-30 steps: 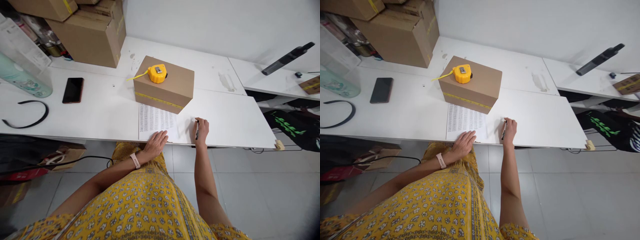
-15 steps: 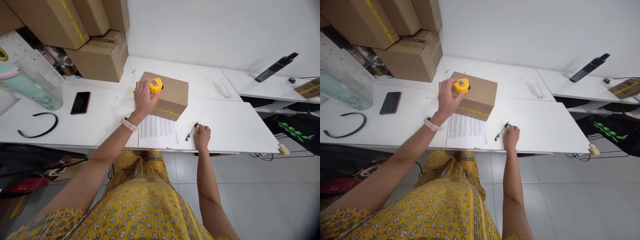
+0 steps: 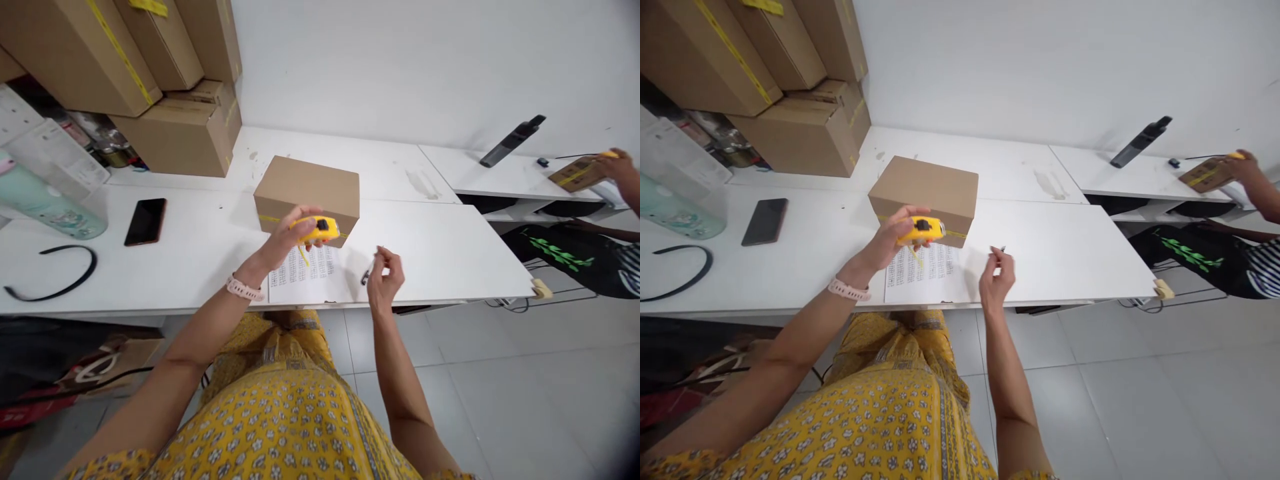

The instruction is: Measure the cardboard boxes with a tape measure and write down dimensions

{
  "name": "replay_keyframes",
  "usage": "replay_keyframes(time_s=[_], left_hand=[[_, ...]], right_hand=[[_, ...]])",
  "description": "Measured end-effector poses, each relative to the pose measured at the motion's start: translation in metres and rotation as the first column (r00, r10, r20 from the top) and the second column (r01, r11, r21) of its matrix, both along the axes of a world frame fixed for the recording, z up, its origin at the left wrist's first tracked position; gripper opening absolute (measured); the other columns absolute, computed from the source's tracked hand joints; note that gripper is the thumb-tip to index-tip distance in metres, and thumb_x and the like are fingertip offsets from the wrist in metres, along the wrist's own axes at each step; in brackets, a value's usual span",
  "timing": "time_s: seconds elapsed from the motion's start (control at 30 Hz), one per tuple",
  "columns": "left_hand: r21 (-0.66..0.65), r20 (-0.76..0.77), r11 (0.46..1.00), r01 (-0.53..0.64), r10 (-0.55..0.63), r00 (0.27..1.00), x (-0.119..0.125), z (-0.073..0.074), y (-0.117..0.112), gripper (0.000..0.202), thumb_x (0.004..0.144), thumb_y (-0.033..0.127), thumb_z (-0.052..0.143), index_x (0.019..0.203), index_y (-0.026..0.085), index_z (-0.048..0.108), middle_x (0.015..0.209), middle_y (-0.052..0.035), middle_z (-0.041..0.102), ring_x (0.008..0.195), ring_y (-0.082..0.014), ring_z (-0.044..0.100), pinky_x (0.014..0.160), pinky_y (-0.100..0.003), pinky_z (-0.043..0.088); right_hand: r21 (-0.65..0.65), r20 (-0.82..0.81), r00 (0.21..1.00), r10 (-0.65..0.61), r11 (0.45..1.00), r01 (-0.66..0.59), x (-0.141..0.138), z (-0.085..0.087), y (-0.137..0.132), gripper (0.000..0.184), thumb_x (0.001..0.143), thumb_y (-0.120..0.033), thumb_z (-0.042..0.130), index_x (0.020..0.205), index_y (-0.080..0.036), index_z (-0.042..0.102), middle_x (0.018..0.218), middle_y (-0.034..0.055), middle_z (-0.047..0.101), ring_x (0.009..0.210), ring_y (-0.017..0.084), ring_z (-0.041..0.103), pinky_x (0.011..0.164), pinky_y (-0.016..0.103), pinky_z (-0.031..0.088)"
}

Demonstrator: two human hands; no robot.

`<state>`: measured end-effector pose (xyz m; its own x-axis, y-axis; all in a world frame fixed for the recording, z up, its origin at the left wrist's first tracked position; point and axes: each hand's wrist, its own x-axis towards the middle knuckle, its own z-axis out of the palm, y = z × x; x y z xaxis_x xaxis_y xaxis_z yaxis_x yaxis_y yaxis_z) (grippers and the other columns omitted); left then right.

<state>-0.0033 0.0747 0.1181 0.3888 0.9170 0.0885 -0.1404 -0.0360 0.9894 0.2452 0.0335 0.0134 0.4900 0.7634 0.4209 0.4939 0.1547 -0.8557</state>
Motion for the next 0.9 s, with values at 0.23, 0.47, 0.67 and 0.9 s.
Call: replay_keyframes(time_s=[0.23, 0.47, 0.67, 0.9], left_hand=[[-0.078, -0.152, 0.989, 0.128, -0.139, 0.979, -0.006, -0.001, -0.022, 0.061, 0.083, 0.052, 0.073, 0.129, 0.018, 0.051, 0.088, -0.0047, 0.072, 0.074, -0.0159, 0.066, 0.062, -0.027, 0.046], [-0.038, -0.193, 0.999, 0.033, -0.040, 0.980, -0.053, 0.026, 0.020, 0.058, 0.081, 0.045, 0.077, 0.127, 0.018, 0.055, 0.105, -0.0099, 0.073, 0.084, -0.0198, 0.071, 0.070, -0.030, 0.052], [-0.007, -0.265, 0.970, -0.244, 0.233, 0.935, -0.118, 0.069, 0.102, 0.026, 0.091, 0.035, 0.069, 0.104, 0.013, 0.066, 0.098, -0.0082, 0.073, 0.090, -0.0194, 0.066, 0.081, -0.032, 0.051], [-0.156, -0.399, 0.915, -0.373, 0.286, 0.871, -0.140, 0.067, 0.153, 0.020, 0.094, 0.034, 0.064, 0.095, 0.014, 0.065, 0.073, -0.0004, 0.071, 0.068, -0.0126, 0.058, 0.070, -0.027, 0.047]], right_hand=[[-0.081, -0.579, 0.651, 0.491, 0.759, -0.646, -0.070, 0.069, -0.024, 0.042, 0.079, -0.063, 0.073, 0.091, -0.023, 0.074, 0.079, 0.0012, 0.067, 0.071, 0.014, 0.057, 0.067, 0.030, 0.050], [0.016, -0.688, 0.612, 0.391, 0.851, -0.525, -0.041, 0.080, 0.015, 0.046, 0.071, -0.060, 0.079, 0.068, -0.024, 0.051, 0.061, -0.0045, 0.050, 0.055, 0.010, 0.044, 0.051, 0.025, 0.039], [0.002, -0.585, 0.753, 0.302, 0.929, -0.371, 0.013, 0.089, 0.110, 0.035, 0.086, -0.050, 0.065, 0.072, -0.023, 0.047, 0.068, -0.0033, 0.051, 0.060, 0.010, 0.049, 0.055, 0.024, 0.042], [-0.290, -0.354, 0.916, 0.192, 0.908, -0.302, -0.007, 0.064, 0.162, 0.028, 0.087, -0.043, 0.056, 0.070, -0.023, 0.044, 0.071, -0.0023, 0.050, 0.065, 0.012, 0.047, 0.062, 0.027, 0.042]])
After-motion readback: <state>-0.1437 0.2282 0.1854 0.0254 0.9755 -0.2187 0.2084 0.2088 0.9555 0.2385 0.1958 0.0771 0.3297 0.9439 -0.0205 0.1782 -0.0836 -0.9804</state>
